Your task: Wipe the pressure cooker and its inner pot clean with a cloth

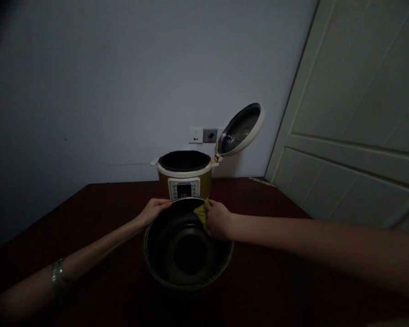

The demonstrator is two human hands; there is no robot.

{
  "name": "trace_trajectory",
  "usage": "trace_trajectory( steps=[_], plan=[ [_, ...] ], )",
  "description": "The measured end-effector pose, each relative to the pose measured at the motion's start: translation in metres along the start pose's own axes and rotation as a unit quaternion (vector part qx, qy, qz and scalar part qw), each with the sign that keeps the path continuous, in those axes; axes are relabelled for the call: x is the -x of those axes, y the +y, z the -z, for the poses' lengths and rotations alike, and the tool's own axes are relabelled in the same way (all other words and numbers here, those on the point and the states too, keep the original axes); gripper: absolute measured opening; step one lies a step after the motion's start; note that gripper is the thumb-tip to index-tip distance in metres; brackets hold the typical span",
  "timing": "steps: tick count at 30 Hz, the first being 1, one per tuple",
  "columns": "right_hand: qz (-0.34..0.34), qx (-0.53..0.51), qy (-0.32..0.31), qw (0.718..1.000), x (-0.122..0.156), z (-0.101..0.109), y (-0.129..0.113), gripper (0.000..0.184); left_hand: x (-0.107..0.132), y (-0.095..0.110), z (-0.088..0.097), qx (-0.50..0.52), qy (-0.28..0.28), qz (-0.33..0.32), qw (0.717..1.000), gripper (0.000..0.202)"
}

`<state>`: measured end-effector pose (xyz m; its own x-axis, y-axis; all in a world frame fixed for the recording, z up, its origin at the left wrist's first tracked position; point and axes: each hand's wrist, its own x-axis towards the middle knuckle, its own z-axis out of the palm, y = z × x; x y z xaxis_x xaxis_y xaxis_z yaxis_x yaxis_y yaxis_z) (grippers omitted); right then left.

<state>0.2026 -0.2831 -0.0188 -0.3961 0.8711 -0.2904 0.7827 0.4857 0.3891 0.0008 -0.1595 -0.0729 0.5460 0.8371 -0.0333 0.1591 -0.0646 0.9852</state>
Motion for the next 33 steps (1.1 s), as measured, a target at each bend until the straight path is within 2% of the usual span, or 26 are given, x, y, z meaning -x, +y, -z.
trace_trajectory(
  steps=[2, 3, 5, 7, 9, 10, 12, 14, 15, 16, 17, 18, 21, 23, 28, 31, 33],
  plan=[
    [-0.028, -0.123, -0.123, 0.984, 0.014, 0.012, -0.015, 0.037, 0.001, 0.000, -0.002, 0.021, 0.009, 0.002, 1.000, 0.031],
    [-0.021, -0.206, -0.173, 0.963, 0.019, 0.018, -0.024, 0.045, 0.002, 0.000, -0.003, 0.035, 0.013, 0.003, 0.999, 0.030],
    [0.011, -0.353, -0.212, 0.911, 0.021, 0.030, -0.040, 0.060, 0.003, 0.000, -0.005, 0.066, 0.022, 0.009, 0.998, 0.027],
    [0.027, -0.450, -0.183, 0.873, 0.012, 0.036, -0.057, 0.064, 0.005, 0.001, -0.006, 0.092, 0.025, 0.017, 0.995, 0.025],
    [0.022, -0.536, -0.110, 0.837, -0.006, 0.036, -0.072, 0.062, 0.004, 0.000, -0.007, 0.110, 0.028, 0.021, 0.993, 0.024],
    [0.015, -0.585, -0.071, 0.808, -0.017, 0.035, -0.079, 0.060, 0.004, 0.000, -0.007, 0.116, 0.032, 0.020, 0.993, 0.023],
    [-0.016, -0.699, 0.002, 0.715, -0.039, 0.032, -0.089, 0.053, 0.002, -0.001, -0.007, 0.123, 0.044, 0.019, 0.991, 0.023],
    [-0.068, -0.787, 0.036, 0.612, -0.054, 0.030, -0.094, 0.043, 0.001, -0.002, -0.006, 0.128, 0.055, 0.024, 0.990, 0.026],
    [-0.093, -0.811, 0.046, 0.576, -0.057, 0.029, -0.095, 0.036, 0.001, -0.002, -0.006, 0.131, 0.058, 0.027, 0.989, 0.029],
    [-0.113, -0.819, 0.058, 0.560, -0.057, 0.029, -0.096, 0.029, 0.001, -0.002, -0.006, 0.136, 0.059, 0.029, 0.989, 0.033],
    [-0.115, -0.811, 0.074, 0.569, -0.055, 0.028, -0.096, 0.023, 0.001, -0.002, -0.006, 0.141, 0.060, 0.032, 0.988, 0.037],
    [-0.097, -0.787, 0.102, 0.601, -0.050, 0.027, -0.096, 0.019, 0.001, -0.002, -0.006, 0.149, 0.062, 0.039, 0.986, 0.042],
    [0.015, -0.641, 0.217, 0.736, -0.038, 0.023, -0.093, 0.023, 0.001, -0.004, -0.006, 0.196, 0.079, 0.078, 0.974, 0.049],
    [0.069, -0.546, 0.268, 0.791, -0.040, 0.021, -0.089, 0.027, 0.000, -0.007, -0.005, 0.237, 0.080, 0.100, 0.963, 0.052],
    [0.094, -0.349, 0.306, 0.881, -0.073, 0.018, -0.063, 0.033, 0.000, -0.015, -0.004, 0.287, 0.054, 0.092, 0.952, 0.064],
    [0.053, -0.199, 0.299, 0.932, -0.079, 0.014, -0.040, 0.031, 0.000, -0.013, -0.004, 0.260, 0.087, 0.075, 0.959, 0.059],
    [0.015, -0.118, 0.272, 0.955, -0.073, 0.011, -0.026, 0.028, 0.001, -0.010, -0.004, 0.202, 0.081, 0.061, 0.974, 0.051]
  ],
)
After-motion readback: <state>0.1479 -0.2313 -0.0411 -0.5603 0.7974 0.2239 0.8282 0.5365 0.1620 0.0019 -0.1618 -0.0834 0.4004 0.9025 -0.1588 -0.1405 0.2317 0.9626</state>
